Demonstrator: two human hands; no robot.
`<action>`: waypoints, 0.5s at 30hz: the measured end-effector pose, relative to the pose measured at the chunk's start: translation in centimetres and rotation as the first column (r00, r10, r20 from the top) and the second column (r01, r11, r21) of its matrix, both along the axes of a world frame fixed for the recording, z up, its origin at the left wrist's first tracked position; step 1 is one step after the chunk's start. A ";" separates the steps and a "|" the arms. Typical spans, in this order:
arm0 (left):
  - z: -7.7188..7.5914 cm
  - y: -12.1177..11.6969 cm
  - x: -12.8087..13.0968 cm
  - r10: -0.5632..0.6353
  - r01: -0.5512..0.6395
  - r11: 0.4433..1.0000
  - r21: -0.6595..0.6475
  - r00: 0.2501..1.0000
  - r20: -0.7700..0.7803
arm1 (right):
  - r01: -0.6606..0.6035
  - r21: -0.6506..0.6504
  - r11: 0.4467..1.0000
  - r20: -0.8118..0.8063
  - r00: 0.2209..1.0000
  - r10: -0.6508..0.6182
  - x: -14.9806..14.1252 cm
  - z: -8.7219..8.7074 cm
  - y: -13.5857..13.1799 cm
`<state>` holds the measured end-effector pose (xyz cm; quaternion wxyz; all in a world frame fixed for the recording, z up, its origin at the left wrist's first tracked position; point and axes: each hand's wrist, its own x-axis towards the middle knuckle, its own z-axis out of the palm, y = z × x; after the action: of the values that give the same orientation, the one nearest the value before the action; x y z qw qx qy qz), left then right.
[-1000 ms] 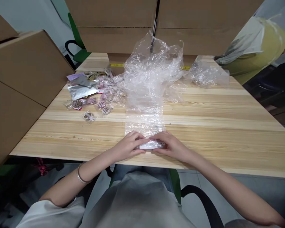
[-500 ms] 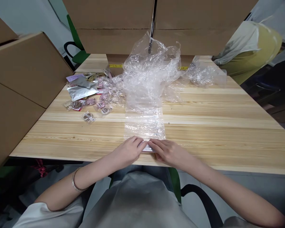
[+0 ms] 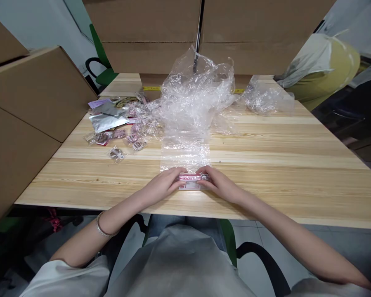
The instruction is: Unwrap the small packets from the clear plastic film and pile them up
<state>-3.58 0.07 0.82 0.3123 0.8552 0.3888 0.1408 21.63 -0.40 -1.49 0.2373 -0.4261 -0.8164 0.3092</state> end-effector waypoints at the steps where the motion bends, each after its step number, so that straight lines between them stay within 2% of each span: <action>1: -0.1 0.2 0.0 0.000 0.000 1.000 0.004 1.000 -0.011 | 0.018 -0.019 1.000 -0.011 1.000 -0.019 -0.1 -0.2 0.2; 4: -0.5 0.4 0.1 0.015 -0.005 0.995 0.103 0.995 -0.100 | 0.037 0.000 0.999 0.024 0.999 -0.037 -0.4 -0.5 0.9; 7: -0.9 0.1 0.2 0.066 -0.019 0.960 0.278 0.984 -0.163 | 0.036 0.116 0.993 0.125 0.991 -0.051 -0.6 -0.7 1.1; 10: -1.3 -0.5 0.2 -0.024 0.090 0.943 0.320 0.978 -0.206 | 0.046 0.282 0.958 0.194 0.975 -0.104 -0.7 -0.9 0.4; 12: -1.6 -0.8 0.1 -0.089 0.159 0.939 0.305 0.969 -0.231 | -0.032 0.318 0.948 0.188 0.982 -0.029 -0.7 -1.0 -0.4; 15: -1.6 -1.1 -0.1 -0.103 0.181 0.933 0.310 0.962 -0.253 | -0.184 0.269 0.945 0.149 0.978 0.148 -0.4 -1.4 -1.4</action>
<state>-3.63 -1.06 -0.81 0.1265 0.9319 0.3305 0.0798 21.19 -1.84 -2.88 0.2160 -0.3363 -0.8985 0.1814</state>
